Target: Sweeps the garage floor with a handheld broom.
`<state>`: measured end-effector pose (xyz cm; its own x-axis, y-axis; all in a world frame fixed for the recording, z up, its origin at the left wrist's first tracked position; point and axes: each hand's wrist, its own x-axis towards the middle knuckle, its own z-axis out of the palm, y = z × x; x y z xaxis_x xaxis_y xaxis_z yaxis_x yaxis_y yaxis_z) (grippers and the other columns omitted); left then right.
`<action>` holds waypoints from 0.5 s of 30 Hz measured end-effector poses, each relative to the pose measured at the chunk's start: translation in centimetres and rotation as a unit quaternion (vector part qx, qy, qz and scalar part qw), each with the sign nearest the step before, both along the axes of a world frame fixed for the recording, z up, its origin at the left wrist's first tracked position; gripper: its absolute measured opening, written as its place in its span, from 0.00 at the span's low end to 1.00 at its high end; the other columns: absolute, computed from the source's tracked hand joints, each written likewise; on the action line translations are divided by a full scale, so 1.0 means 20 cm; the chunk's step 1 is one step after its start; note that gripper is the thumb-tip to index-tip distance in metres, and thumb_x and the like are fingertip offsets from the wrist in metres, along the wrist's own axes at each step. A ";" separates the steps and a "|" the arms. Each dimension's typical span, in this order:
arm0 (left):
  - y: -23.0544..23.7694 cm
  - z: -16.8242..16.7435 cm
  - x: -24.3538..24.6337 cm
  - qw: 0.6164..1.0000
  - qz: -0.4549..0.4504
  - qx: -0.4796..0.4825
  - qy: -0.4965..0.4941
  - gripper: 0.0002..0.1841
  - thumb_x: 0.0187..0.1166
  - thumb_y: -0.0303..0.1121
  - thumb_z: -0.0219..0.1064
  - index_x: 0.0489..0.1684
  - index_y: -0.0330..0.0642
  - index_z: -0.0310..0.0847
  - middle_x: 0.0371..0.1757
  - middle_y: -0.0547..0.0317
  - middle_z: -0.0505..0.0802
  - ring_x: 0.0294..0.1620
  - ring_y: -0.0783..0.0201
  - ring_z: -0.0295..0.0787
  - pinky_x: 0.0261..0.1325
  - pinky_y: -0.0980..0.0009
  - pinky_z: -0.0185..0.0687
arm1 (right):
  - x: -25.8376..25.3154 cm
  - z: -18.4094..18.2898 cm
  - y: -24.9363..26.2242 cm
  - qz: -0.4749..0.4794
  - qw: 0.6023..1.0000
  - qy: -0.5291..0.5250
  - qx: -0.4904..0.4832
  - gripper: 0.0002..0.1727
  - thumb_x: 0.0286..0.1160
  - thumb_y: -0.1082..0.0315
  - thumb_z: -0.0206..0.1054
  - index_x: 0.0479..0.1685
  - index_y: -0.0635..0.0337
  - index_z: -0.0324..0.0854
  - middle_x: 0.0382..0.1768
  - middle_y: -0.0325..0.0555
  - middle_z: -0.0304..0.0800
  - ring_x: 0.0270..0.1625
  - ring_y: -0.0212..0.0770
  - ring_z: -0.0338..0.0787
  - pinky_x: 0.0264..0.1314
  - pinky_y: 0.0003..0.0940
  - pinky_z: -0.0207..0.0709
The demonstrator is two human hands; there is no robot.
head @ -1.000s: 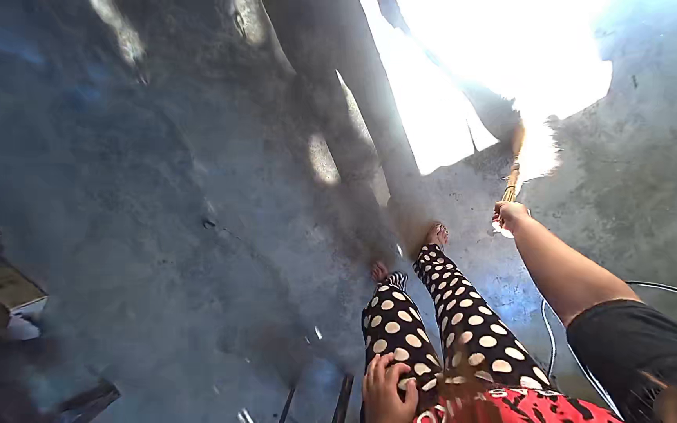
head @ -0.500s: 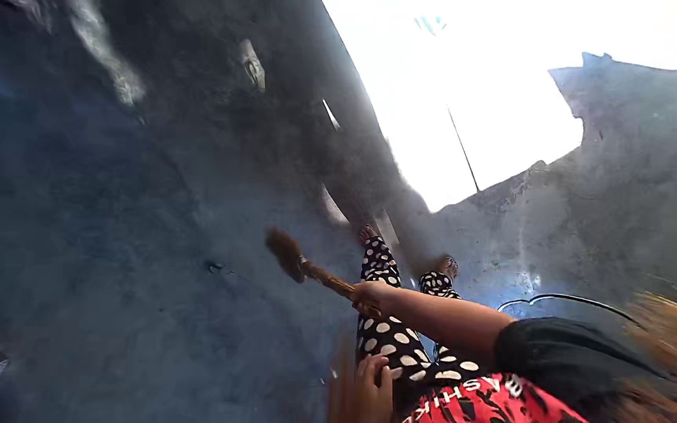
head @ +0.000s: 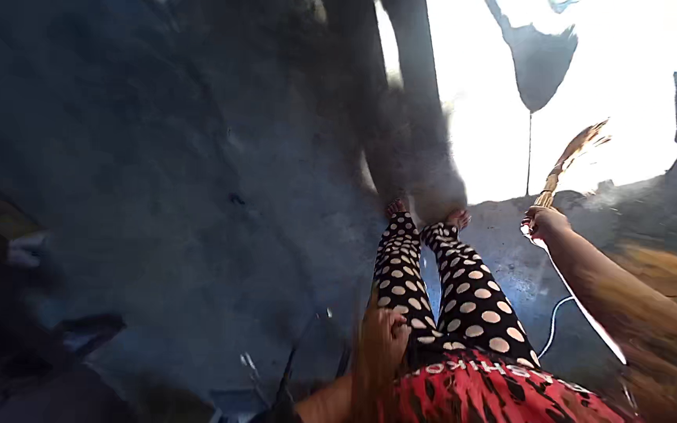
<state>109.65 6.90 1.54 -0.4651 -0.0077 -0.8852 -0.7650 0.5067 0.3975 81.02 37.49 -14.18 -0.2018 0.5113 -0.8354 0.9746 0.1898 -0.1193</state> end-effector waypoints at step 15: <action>0.41 -0.01 -0.26 0.983 0.056 -0.136 0.108 0.13 0.72 0.35 0.66 0.42 0.37 0.95 0.54 0.46 0.96 0.65 0.42 0.90 0.72 0.43 0.78 | -0.45 -0.39 -1.17 0.028 0.916 -0.064 -0.396 0.22 0.81 0.68 0.62 0.73 0.51 0.76 0.31 0.40 0.79 0.18 0.29 0.69 0.19 0.24 0.65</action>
<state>104.35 15.14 1.38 -0.6250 -0.2935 -0.7234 -0.7349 0.5339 0.4182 71.98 14.05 -21.97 -0.0827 -0.2728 -0.9585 0.9817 0.1431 -0.1254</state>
